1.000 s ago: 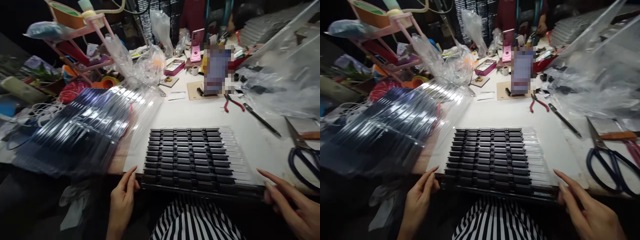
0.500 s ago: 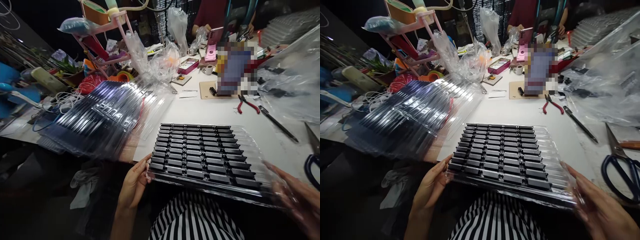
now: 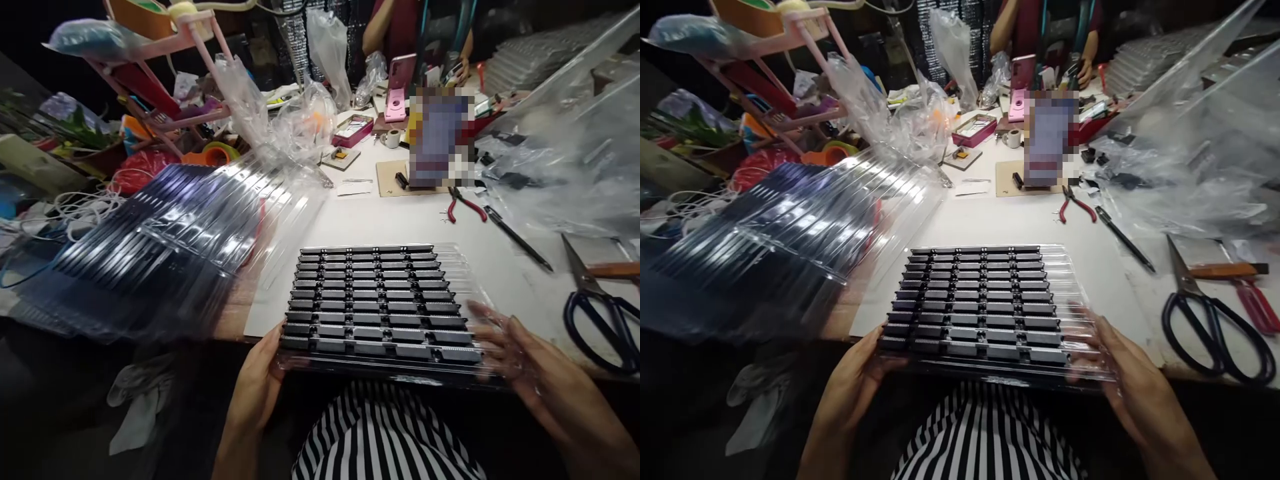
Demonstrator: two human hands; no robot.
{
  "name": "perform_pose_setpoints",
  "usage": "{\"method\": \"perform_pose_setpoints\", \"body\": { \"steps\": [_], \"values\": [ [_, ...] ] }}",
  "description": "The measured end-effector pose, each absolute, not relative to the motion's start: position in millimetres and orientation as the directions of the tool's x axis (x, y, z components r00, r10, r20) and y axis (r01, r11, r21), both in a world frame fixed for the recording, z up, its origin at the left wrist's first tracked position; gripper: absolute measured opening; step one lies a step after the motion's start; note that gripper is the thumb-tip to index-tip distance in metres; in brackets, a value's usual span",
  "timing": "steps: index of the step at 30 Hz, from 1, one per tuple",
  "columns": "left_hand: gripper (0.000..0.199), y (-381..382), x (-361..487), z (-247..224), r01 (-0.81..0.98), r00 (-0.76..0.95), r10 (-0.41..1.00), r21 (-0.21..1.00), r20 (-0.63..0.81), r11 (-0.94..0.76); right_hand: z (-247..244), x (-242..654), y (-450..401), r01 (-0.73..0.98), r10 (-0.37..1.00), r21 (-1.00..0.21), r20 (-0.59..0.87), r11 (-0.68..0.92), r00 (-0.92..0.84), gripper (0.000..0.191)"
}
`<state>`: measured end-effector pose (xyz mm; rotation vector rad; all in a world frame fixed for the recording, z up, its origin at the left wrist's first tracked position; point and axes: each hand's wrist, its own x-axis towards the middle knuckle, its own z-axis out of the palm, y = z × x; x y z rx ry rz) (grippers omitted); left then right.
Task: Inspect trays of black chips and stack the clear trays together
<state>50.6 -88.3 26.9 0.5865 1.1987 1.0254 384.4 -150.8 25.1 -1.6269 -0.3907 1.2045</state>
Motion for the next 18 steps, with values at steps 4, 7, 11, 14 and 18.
{"method": "perform_pose_setpoints", "body": {
  "steps": [4, 7, 11, 14, 18],
  "values": [
    [0.030, -88, 49, 24, -0.301, -0.028, 0.856, 0.821, -0.517, 0.486, 22, 384, -152, -0.460, 0.729, -0.786, -0.588, -0.414, 0.349, 0.048],
    [0.036, -88, 50, 24, -0.247, -0.034, 0.850, 0.829, -0.525, 0.502, 24, 382, -150, -0.487, 0.757, -0.793, -0.559, -0.367, 0.339, 0.047],
    [0.050, -88, 49, 24, -0.109, -0.012, 0.845, 0.841, -0.535, 0.531, 22, 381, -149, -0.497, 0.779, -0.801, -0.531, -0.334, 0.334, 0.050],
    [0.060, -89, 45, 25, -0.037, -0.024, 0.834, 0.834, -0.551, 0.550, 20, 384, -151, -0.451, 0.788, -0.813, -0.530, -0.369, 0.312, 0.053],
    [0.067, -89, 45, 27, -0.089, -0.073, 0.828, 0.831, -0.555, 0.549, 18, 398, -158, -0.187, 0.800, -0.864, -0.504, -0.468, 0.324, 0.061]
  ]
}}
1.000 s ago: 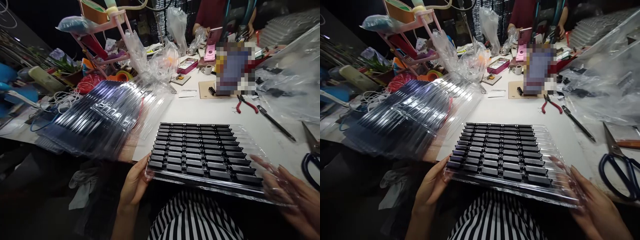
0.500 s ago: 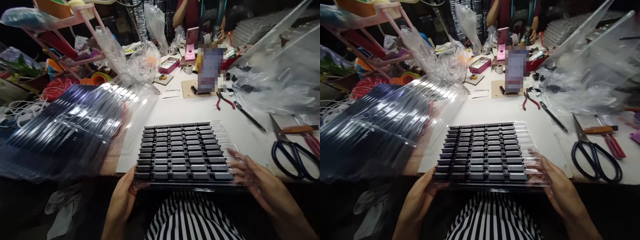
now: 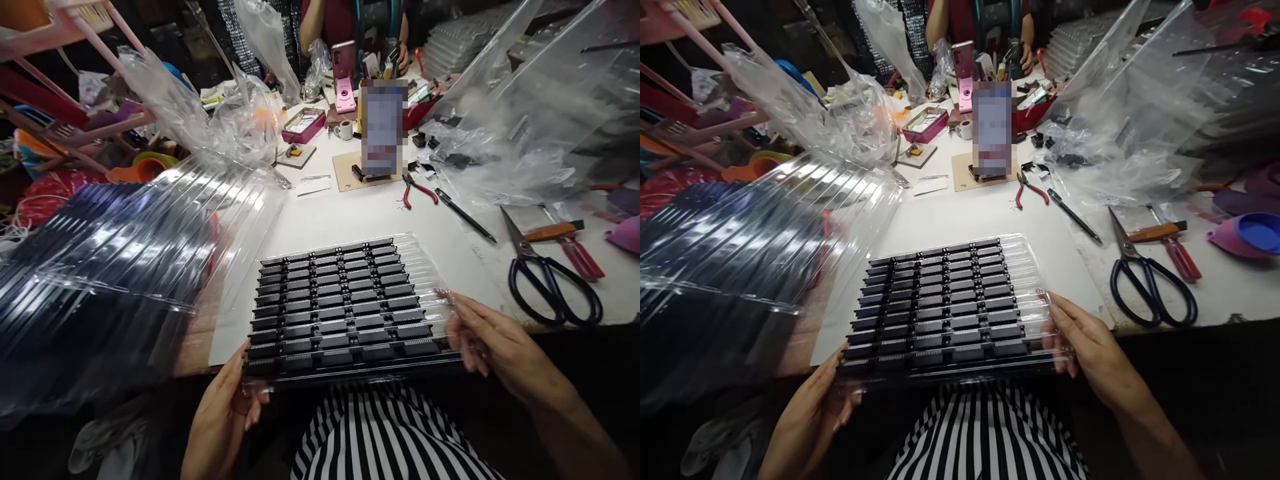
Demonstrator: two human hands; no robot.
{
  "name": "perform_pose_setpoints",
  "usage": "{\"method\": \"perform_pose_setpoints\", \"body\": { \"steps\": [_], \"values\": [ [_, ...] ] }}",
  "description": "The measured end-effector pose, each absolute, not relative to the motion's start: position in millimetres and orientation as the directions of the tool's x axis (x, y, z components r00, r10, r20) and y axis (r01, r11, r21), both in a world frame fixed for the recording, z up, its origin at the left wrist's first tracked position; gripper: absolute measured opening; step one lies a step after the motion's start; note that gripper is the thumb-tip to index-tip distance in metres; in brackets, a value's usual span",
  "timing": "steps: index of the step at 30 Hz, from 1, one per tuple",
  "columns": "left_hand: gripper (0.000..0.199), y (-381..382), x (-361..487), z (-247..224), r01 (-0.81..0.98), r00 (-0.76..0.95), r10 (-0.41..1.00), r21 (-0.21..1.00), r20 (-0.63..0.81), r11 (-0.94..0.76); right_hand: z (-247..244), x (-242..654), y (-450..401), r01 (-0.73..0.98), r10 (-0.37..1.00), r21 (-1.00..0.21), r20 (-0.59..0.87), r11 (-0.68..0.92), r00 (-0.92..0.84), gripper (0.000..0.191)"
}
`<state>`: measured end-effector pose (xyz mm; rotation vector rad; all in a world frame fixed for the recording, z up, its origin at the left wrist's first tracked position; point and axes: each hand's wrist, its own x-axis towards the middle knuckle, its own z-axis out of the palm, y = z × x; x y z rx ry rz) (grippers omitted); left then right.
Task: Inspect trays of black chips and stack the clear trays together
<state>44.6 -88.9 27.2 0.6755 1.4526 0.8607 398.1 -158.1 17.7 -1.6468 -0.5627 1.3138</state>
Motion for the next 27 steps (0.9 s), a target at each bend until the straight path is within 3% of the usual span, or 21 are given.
{"method": "perform_pose_setpoints", "body": {
  "steps": [3, 5, 7, 9, 12, 14, 18, 21, 24, 27],
  "values": [
    [0.069, -87, 49, 29, -0.138, -0.064, 0.823, 0.822, -0.565, 0.553, 19, 408, -155, 0.106, 0.822, -0.876, -0.391, -0.470, 0.413, 0.064],
    [0.070, -85, 52, 30, -0.139, -0.052, 0.834, 0.831, -0.550, 0.539, 21, 411, -147, 0.397, 0.864, -0.806, -0.254, -0.438, 0.435, 0.057],
    [0.069, -83, 55, 30, -0.119, -0.062, 0.857, 0.857, -0.511, 0.502, 22, 409, -135, 0.695, 0.906, -0.607, -0.106, -0.385, 0.409, 0.048],
    [0.069, -82, 56, 30, -0.096, -0.075, 0.873, 0.875, -0.483, 0.475, 22, 406, -124, 0.875, 0.938, -0.348, -0.037, -0.336, 0.346, 0.044],
    [0.072, -83, 54, 30, -0.075, -0.073, 0.870, 0.872, -0.488, 0.483, 20, 403, -116, 0.953, 0.957, -0.092, -0.055, -0.288, 0.284, 0.042],
    [0.075, -85, 51, 28, -0.043, -0.059, 0.859, 0.861, -0.509, 0.507, 17, 403, -118, 0.961, 0.962, -0.040, -0.027, -0.273, 0.272, 0.040],
    [0.067, -89, 45, 26, 0.125, -0.103, 0.883, 0.875, -0.458, 0.469, 10, 407, -127, 0.952, 0.951, -0.188, 0.151, -0.241, 0.270, 0.036],
    [0.049, -90, 44, 29, 0.295, -0.266, 0.934, 0.902, -0.239, 0.315, 7, 406, -132, 0.906, 0.921, -0.381, 0.255, -0.183, 0.293, 0.037],
    [0.037, -87, 48, 34, 0.432, -0.373, 0.926, 0.873, -0.055, 0.226, 8, 403, -136, 0.853, 0.904, -0.500, 0.280, -0.150, 0.322, 0.037],
    [0.034, -80, 55, 38, 0.491, -0.370, 0.929, 0.852, 0.013, 0.184, 11, 401, -137, 0.811, 0.916, -0.572, 0.250, -0.123, 0.314, 0.035]
  ]
}}
